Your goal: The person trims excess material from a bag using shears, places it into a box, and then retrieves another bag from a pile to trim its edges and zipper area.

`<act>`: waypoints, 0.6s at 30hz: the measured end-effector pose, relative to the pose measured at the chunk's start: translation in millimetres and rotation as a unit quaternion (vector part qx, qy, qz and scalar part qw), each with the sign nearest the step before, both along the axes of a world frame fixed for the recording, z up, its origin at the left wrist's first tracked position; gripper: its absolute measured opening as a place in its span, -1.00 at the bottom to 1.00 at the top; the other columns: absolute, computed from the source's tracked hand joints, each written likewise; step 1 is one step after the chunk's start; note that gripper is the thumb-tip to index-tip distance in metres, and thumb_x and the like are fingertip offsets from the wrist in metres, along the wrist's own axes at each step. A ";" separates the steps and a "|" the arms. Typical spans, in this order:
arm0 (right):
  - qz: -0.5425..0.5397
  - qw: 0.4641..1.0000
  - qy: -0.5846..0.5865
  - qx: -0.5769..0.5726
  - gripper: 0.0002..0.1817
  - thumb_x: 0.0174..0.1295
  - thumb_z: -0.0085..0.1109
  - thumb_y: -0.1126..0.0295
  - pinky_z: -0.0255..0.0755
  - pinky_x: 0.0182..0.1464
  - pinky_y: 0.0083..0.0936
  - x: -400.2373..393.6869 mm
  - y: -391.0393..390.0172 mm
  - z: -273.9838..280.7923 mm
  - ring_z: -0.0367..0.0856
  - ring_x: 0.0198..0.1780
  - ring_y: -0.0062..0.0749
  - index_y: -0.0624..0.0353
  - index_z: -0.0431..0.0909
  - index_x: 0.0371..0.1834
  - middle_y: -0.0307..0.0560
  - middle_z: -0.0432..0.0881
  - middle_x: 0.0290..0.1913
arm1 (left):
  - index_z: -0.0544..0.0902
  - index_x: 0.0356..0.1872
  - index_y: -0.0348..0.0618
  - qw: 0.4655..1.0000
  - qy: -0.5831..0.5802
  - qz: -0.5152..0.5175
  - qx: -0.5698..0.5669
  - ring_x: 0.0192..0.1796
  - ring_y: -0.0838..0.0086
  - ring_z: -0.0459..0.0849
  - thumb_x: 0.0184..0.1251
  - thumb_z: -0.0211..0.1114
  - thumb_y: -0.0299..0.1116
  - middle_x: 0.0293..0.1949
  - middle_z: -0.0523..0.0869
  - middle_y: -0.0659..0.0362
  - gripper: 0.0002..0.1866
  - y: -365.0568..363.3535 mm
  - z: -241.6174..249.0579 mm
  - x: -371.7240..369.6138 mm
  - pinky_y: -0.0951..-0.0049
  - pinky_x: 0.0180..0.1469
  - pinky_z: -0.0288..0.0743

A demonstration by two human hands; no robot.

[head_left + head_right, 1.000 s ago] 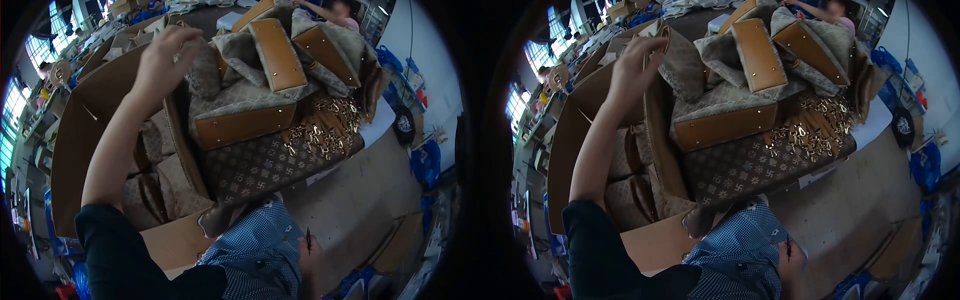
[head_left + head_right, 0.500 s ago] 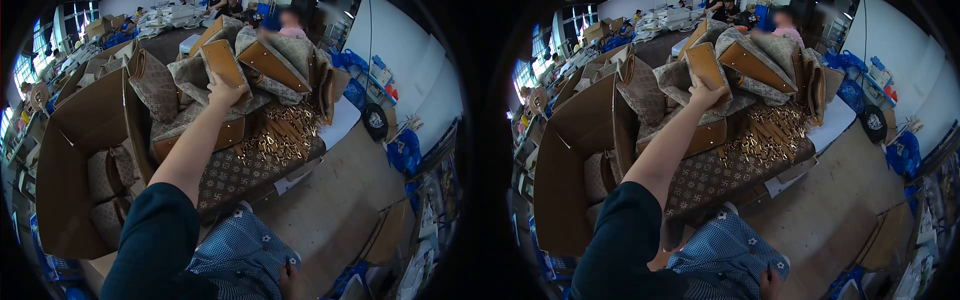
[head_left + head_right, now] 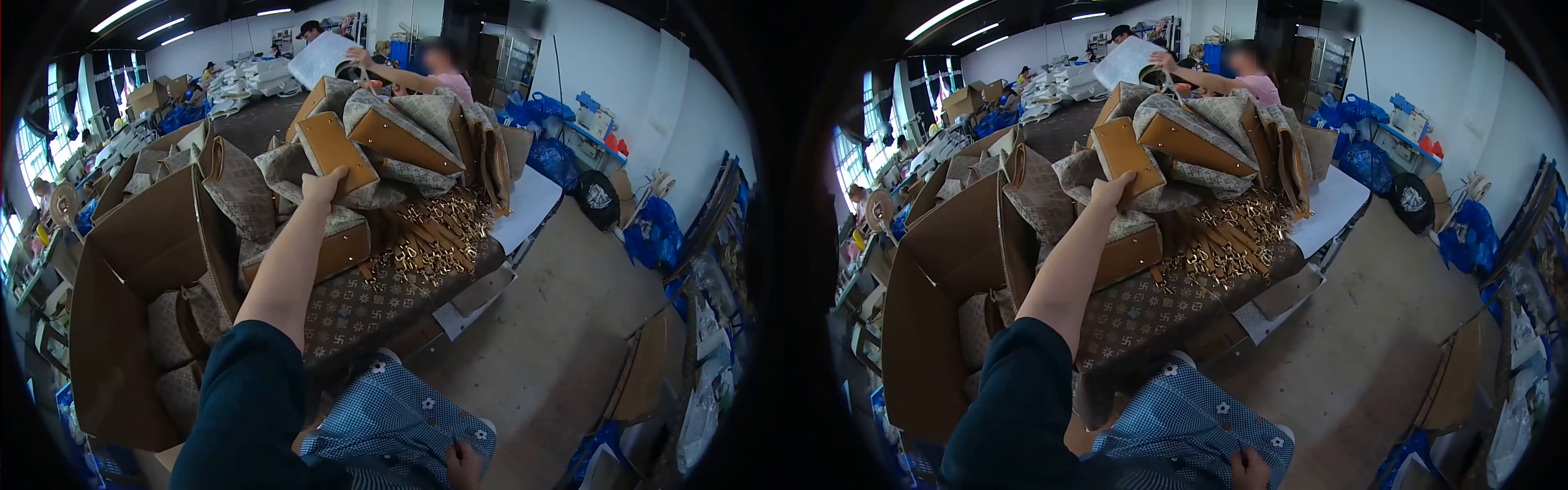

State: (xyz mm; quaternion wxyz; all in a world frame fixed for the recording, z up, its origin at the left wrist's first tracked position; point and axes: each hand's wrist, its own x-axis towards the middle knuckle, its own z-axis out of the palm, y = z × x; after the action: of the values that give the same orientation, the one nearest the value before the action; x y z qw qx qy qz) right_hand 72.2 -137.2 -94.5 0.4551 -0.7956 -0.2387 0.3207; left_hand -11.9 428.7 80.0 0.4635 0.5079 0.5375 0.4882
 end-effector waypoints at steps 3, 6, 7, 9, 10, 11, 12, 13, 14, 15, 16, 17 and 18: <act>0.000 1.000 0.011 0.008 -0.80 0.37 0.16 0.35 0.29 -0.48 -0.60 -5.6 -4.9 -2.0 0.40 -0.55 -0.67 0.28 0.60 -0.32 -0.28 0.48 -0.57 | 0.44 0.12 -0.40 0.981 -0.151 -0.107 -0.054 -0.09 0.29 0.72 0.20 0.50 -0.26 0.02 0.63 -0.04 -0.40 -20.8 6.5 -19.3 0.33 -0.16 0.63; -0.007 1.000 0.021 0.019 -0.80 0.37 0.16 0.36 0.30 -0.48 -0.60 -7.4 -9.9 -2.6 0.41 -0.54 -0.67 0.28 0.61 -0.32 -0.27 0.49 -0.57 | 0.49 0.04 -0.36 0.973 -0.218 -0.077 0.026 -0.09 0.34 0.71 0.27 0.44 -0.34 -0.02 0.64 0.00 -0.56 -31.0 -4.3 -22.9 0.37 -0.13 0.61; -0.015 0.999 0.025 0.023 -0.80 0.38 0.16 0.36 0.30 -0.48 -0.60 -7.1 -11.4 -1.9 0.41 -0.54 -0.66 0.28 0.61 -0.32 -0.27 0.49 -0.57 | 0.49 0.04 -0.36 0.959 -0.273 -0.059 0.051 -0.11 0.38 0.69 0.27 0.43 -0.34 -0.06 0.65 0.05 -0.57 -49.9 1.0 -20.9 0.39 -0.09 0.59; -0.039 0.998 0.039 0.032 -0.80 0.38 0.16 0.36 0.31 -0.47 -0.61 -4.1 -15.9 2.6 0.41 -0.54 -0.66 0.28 0.62 -0.32 -0.27 0.49 -0.57 | 0.53 0.03 -0.29 0.950 -0.291 -0.044 0.100 -0.19 0.49 0.68 0.29 0.43 -0.31 -0.13 0.68 0.15 -0.60 -97.8 12.3 -18.0 0.44 -0.17 0.57; -0.061 0.996 0.051 0.042 -0.80 0.38 0.16 0.36 0.31 -0.47 -0.61 0.8 -17.5 7.2 0.42 -0.54 -0.66 0.28 0.62 -0.32 -0.27 0.49 -0.56 | 0.55 0.03 -0.25 0.946 -0.299 -0.033 0.120 -0.24 0.54 0.68 0.30 0.43 -0.30 -0.17 0.69 0.19 -0.62 -127.4 15.0 -18.6 0.47 -0.22 0.56; -0.093 0.992 0.069 0.058 -0.80 0.38 0.16 0.36 0.32 -0.47 -0.61 5.5 -17.2 11.0 0.42 -0.53 -0.66 0.28 0.62 -0.32 -0.27 0.50 -0.56 | 0.54 0.04 -0.26 0.936 -0.309 -0.065 0.157 -0.18 0.55 0.67 0.31 0.42 -0.31 -0.14 0.69 0.20 -0.62 -159.4 15.3 -19.8 0.48 -0.15 0.56; -0.126 0.986 0.082 0.077 -0.80 0.38 0.15 0.36 0.32 -0.47 -0.61 12.2 -16.0 14.5 0.42 -0.53 -0.66 0.28 0.62 -0.32 -0.27 0.50 -0.56 | 0.54 0.05 -0.28 0.923 -0.319 -0.098 0.191 -0.12 0.56 0.66 0.31 0.42 -0.33 -0.10 0.68 0.21 -0.62 -191.2 12.5 -21.8 0.49 -0.08 0.55; -0.166 0.977 0.093 0.091 -0.76 0.41 0.12 0.32 0.34 -0.51 -0.63 21.3 -13.0 17.6 0.37 -0.61 -0.68 0.28 0.64 -0.30 -0.27 0.51 -0.55 | 0.53 0.05 -0.29 0.936 -0.264 -0.109 0.206 -0.10 0.57 0.63 0.32 0.42 -0.32 -0.09 0.67 0.20 -0.61 -220.7 5.0 -24.7 0.49 -0.05 0.54; -0.157 0.970 0.093 0.157 -0.74 0.43 0.08 0.31 0.33 -0.53 -0.61 30.1 -11.2 27.3 0.35 -0.62 -0.67 0.30 0.63 -0.28 -0.29 0.45 -0.60 | 0.53 0.05 -0.31 0.945 -0.208 -0.124 0.220 -0.08 0.58 0.61 0.32 0.43 -0.31 -0.07 0.66 0.20 -0.60 -247.9 -4.9 -28.6 0.49 -0.02 0.53; -0.152 0.959 0.091 0.222 -0.71 0.45 0.03 0.30 0.31 -0.56 -0.60 38.7 -9.4 39.1 0.33 -0.64 -0.65 0.31 0.62 -0.25 -0.31 0.39 -0.66 | 0.52 0.03 -0.31 0.948 -0.151 -0.157 0.232 -0.10 0.59 0.59 0.32 0.43 -0.30 -0.09 0.65 0.20 -0.60 -273.9 -16.3 -35.7 0.49 -0.03 0.52; -0.146 0.958 0.075 0.234 -0.67 0.48 -0.03 0.27 0.32 -0.56 -0.61 47.6 -7.0 52.1 0.28 -0.66 -0.68 0.33 0.61 -0.21 -0.29 0.43 -0.64 | 0.51 0.02 -0.31 0.945 -0.096 -0.195 0.244 -0.11 0.60 0.57 0.32 0.43 -0.30 -0.12 0.65 0.20 -0.60 -294.7 -29.5 -41.8 0.49 -0.03 0.51; -0.144 0.957 0.058 0.245 -0.63 0.51 -0.08 0.24 0.32 -0.55 -0.62 55.5 -4.3 65.4 0.23 -0.68 -0.71 0.35 0.59 -0.17 -0.28 0.46 -0.62 | 0.55 -0.07 -0.30 0.917 -0.052 -0.232 0.320 -0.18 0.52 0.60 0.24 0.47 -0.35 -0.21 0.64 0.16 -0.65 -304.1 -46.9 -48.2 0.49 -0.11 0.51; -0.125 0.947 0.077 0.285 -0.57 0.53 -0.13 0.16 0.35 -0.56 -0.63 62.0 -0.7 78.7 0.20 -0.70 -0.72 0.35 0.57 -0.08 -0.22 0.55 -0.53 | 0.59 -0.16 -0.28 0.877 -0.011 -0.272 0.396 -0.26 0.43 0.63 0.17 0.50 -0.40 -0.29 0.63 0.12 -0.69 -309.3 -61.9 -54.9 0.48 -0.19 0.51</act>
State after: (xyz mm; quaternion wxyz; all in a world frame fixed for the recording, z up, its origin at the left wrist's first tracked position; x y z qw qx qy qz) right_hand 134.1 -137.9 -15.8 0.7162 -0.6292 -0.1831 0.2403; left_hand -66.8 119.5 18.1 0.3444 0.7695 0.1352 0.5205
